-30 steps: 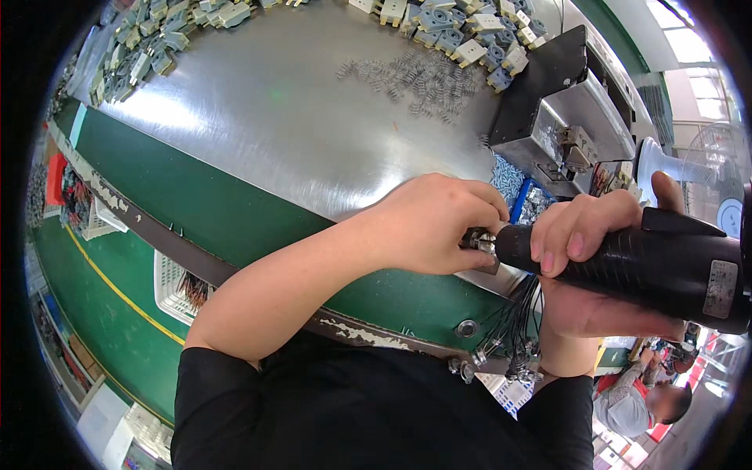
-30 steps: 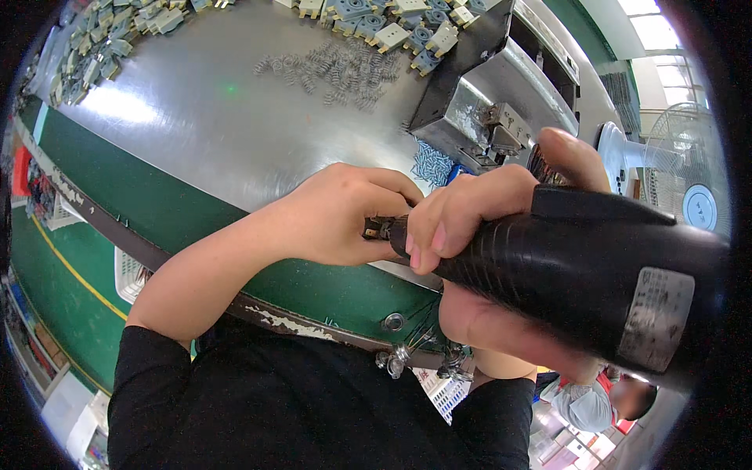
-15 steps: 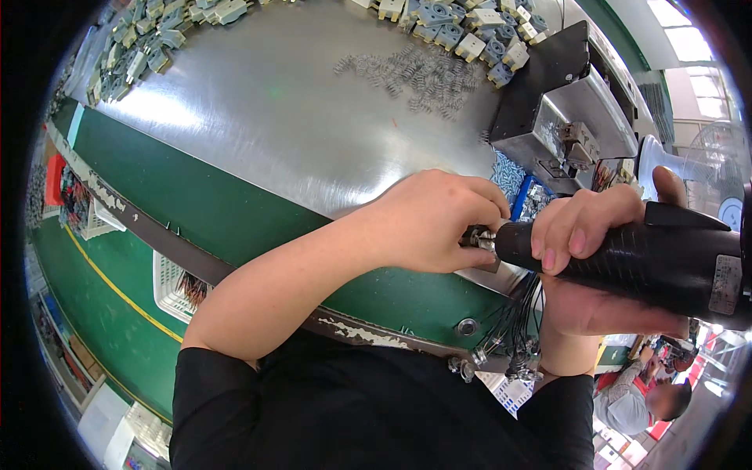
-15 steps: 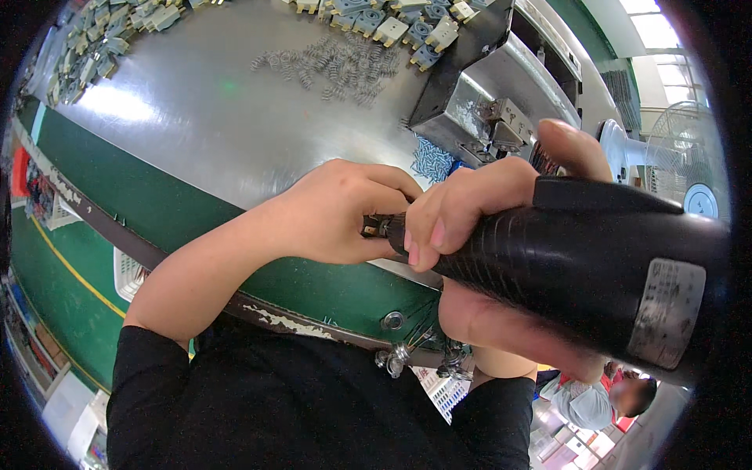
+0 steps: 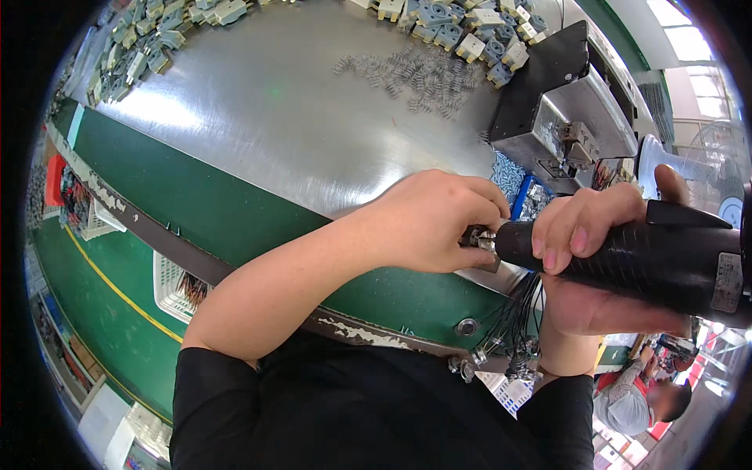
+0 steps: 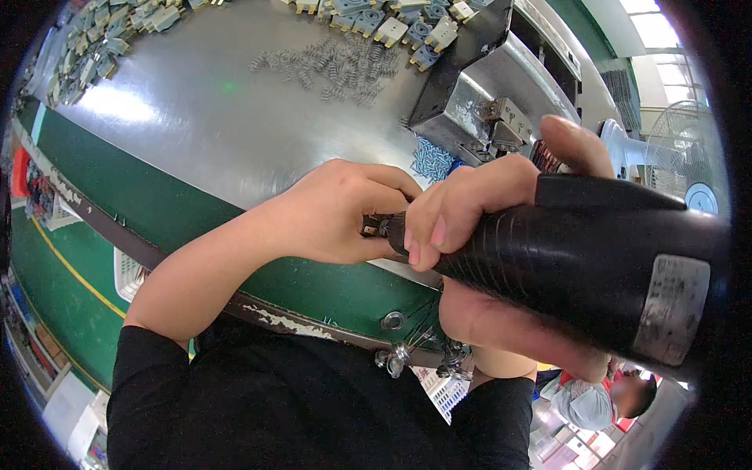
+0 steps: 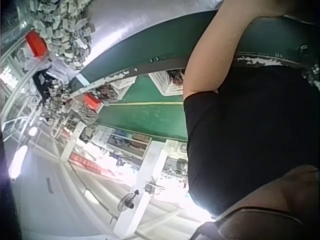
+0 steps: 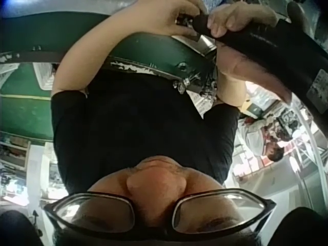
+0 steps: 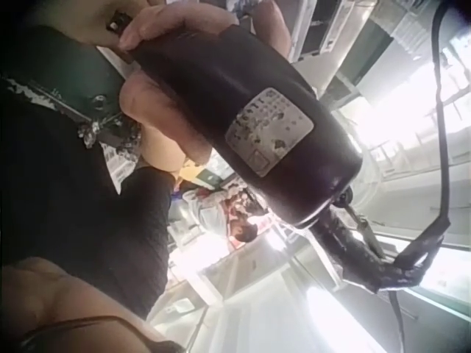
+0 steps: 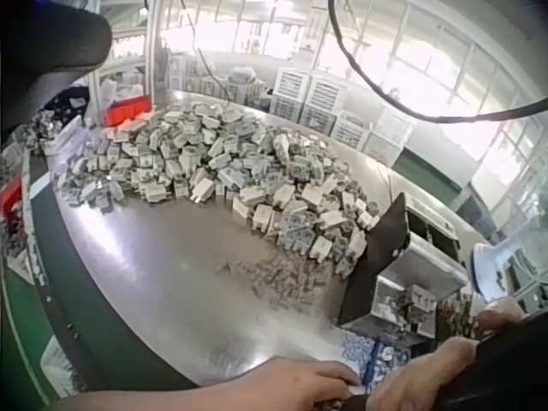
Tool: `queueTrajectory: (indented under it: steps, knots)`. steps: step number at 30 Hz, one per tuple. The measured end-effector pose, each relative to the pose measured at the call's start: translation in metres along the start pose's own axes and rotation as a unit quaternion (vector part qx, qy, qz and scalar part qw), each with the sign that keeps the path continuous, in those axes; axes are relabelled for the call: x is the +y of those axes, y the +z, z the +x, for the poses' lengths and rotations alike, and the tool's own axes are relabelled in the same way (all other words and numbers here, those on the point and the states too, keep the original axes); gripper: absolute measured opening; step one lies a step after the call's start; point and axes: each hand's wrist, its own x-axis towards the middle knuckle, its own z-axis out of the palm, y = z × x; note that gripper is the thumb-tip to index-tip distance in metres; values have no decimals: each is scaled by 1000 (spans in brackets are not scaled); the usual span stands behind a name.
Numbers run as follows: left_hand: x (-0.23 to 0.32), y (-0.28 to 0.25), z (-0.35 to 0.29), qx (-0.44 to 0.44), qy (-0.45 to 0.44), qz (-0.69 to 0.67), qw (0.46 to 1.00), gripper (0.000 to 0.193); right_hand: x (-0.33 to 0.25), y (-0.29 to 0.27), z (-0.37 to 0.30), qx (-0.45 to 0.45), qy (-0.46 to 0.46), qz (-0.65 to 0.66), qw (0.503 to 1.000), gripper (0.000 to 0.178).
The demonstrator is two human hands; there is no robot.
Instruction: Assembling electronic parts and wiring harnesses using a power tool at a manufacturing workstation.
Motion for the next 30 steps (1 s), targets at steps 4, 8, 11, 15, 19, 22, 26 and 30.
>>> queueTrajectory:
  steps: [4,8,11,15,19,22,26,30]
  knots:
    - [1,-2,0,-8,-4,11,1000,30,1,0,-1,32,26,-15,999,124]
    - [0,-1,1,0,9,17,1000,31,1,-1,-1,17,14,-14,1000,122]
    - [1,-1,0,-21,-14,6,1000,30,4,0,-2,11,6,-14,1000,121]
    - [0,0,-1,-11,-12,18,1000,28,5,1,-2,3,1,-15,1000,120]
    - [1,0,-1,-7,-24,11,1000,28,7,-4,0,-47,-16,27,998,114]
    - [1,2,2,-22,-37,3,999,28,10,-7,-2,-54,-28,43,997,106]
    - [1,1,0,-3,-23,-1,1000,27,9,-4,0,-48,-23,48,997,95]
    - [2,0,1,-9,-30,-6,999,27,7,-5,0,-54,-22,51,997,98]
